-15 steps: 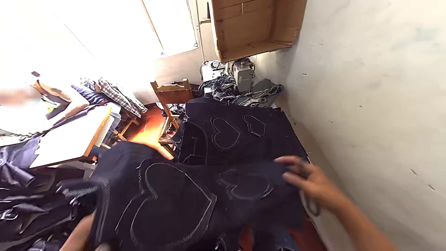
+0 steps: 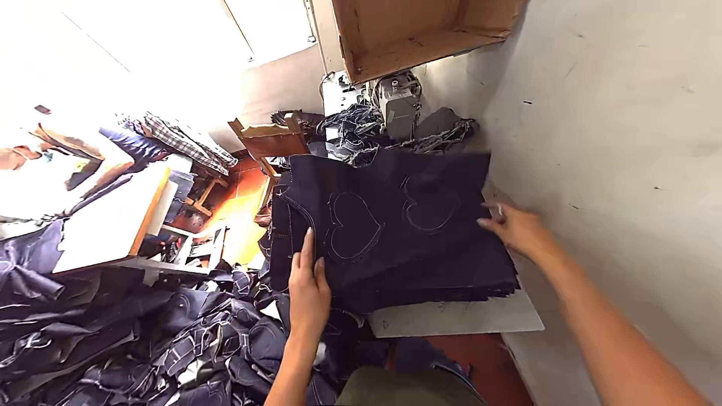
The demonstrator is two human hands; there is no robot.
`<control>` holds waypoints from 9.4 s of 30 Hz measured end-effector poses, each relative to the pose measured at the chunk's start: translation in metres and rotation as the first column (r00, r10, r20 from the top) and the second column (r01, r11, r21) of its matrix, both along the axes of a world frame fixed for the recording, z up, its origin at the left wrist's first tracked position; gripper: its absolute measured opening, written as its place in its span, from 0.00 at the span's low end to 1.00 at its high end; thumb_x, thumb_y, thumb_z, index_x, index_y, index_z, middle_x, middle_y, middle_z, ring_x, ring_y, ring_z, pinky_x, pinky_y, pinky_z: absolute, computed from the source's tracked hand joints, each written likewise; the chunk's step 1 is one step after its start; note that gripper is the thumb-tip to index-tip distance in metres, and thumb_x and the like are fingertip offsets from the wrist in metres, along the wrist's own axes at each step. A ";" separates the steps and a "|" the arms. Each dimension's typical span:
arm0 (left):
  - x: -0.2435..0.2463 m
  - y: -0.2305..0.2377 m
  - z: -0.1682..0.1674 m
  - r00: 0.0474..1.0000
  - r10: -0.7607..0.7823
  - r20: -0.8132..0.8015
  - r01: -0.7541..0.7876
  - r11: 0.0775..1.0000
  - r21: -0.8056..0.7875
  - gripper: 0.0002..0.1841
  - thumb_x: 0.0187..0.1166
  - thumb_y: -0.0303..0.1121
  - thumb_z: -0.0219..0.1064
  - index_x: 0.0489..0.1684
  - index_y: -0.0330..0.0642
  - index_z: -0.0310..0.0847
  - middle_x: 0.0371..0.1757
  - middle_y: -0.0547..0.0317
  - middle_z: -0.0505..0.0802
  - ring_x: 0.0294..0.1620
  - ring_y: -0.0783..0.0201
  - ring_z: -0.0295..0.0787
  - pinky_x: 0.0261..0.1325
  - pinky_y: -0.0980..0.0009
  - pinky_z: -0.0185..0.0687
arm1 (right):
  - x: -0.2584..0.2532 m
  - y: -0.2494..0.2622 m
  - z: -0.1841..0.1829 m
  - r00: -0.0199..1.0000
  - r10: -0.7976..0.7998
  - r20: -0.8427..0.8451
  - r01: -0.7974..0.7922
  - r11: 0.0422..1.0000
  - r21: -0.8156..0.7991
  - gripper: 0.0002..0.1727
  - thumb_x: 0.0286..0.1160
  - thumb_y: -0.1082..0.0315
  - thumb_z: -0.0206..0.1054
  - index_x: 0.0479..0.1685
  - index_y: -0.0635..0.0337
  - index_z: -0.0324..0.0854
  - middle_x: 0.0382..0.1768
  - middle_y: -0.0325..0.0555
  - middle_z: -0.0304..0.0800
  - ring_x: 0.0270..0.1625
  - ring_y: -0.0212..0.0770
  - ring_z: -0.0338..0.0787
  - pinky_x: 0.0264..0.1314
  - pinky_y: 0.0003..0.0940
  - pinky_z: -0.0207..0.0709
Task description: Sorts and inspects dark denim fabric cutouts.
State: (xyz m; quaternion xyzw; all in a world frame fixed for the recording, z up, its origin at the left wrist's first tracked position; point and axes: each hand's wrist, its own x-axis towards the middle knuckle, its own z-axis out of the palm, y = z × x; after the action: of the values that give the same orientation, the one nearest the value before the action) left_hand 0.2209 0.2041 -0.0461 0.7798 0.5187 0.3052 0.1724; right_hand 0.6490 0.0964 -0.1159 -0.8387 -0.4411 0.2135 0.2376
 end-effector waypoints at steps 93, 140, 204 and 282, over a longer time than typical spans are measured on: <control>-0.014 0.055 0.053 1.000 0.030 0.002 -0.028 0.943 -0.333 0.35 0.84 0.33 0.69 0.91 0.39 0.58 0.41 0.52 0.96 0.36 0.56 0.96 0.49 0.52 0.94 | -0.245 0.120 0.061 0.818 0.570 0.083 -0.553 0.738 0.388 0.51 0.50 0.38 0.86 0.76 0.58 0.77 0.71 0.49 0.87 0.70 0.57 0.88 0.54 0.61 0.88; -0.205 -0.073 0.029 0.882 -0.437 -0.174 0.301 0.808 -0.507 0.27 0.91 0.52 0.53 0.31 0.37 0.81 0.28 0.50 0.84 0.36 0.54 0.84 0.47 0.52 0.78 | -0.314 0.014 0.107 0.680 0.587 0.440 -0.656 0.755 0.008 0.19 0.91 0.56 0.55 0.39 0.62 0.82 0.27 0.55 0.85 0.31 0.59 0.91 0.30 0.59 0.82; -0.173 -0.044 -0.147 0.919 0.345 0.189 -0.154 0.758 -0.634 0.21 0.93 0.37 0.48 0.60 0.28 0.81 0.44 0.43 0.94 0.45 0.52 0.95 0.57 0.51 0.91 | -0.257 0.119 0.062 0.759 0.532 0.375 -0.603 0.792 0.096 0.47 0.46 0.35 0.87 0.56 0.67 0.78 0.83 0.54 0.72 0.68 0.61 0.87 0.46 0.65 0.84; -0.135 -0.099 0.133 0.996 -0.089 0.025 0.059 0.818 0.572 0.18 0.94 0.47 0.50 0.44 0.43 0.77 0.36 0.61 0.87 0.44 0.81 0.85 0.50 0.81 0.79 | -0.109 -0.097 0.200 0.808 0.567 -0.164 -0.406 0.736 0.541 0.09 0.70 0.50 0.75 0.44 0.34 0.85 0.36 0.19 0.87 0.31 0.15 0.82 0.29 0.12 0.78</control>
State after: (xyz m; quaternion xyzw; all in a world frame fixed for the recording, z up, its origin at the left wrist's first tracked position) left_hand 0.0859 0.1053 0.0873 0.8072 0.3684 0.4591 -0.0439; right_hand 0.5401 -0.0001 0.0846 -0.5592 -0.6419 0.2843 0.4409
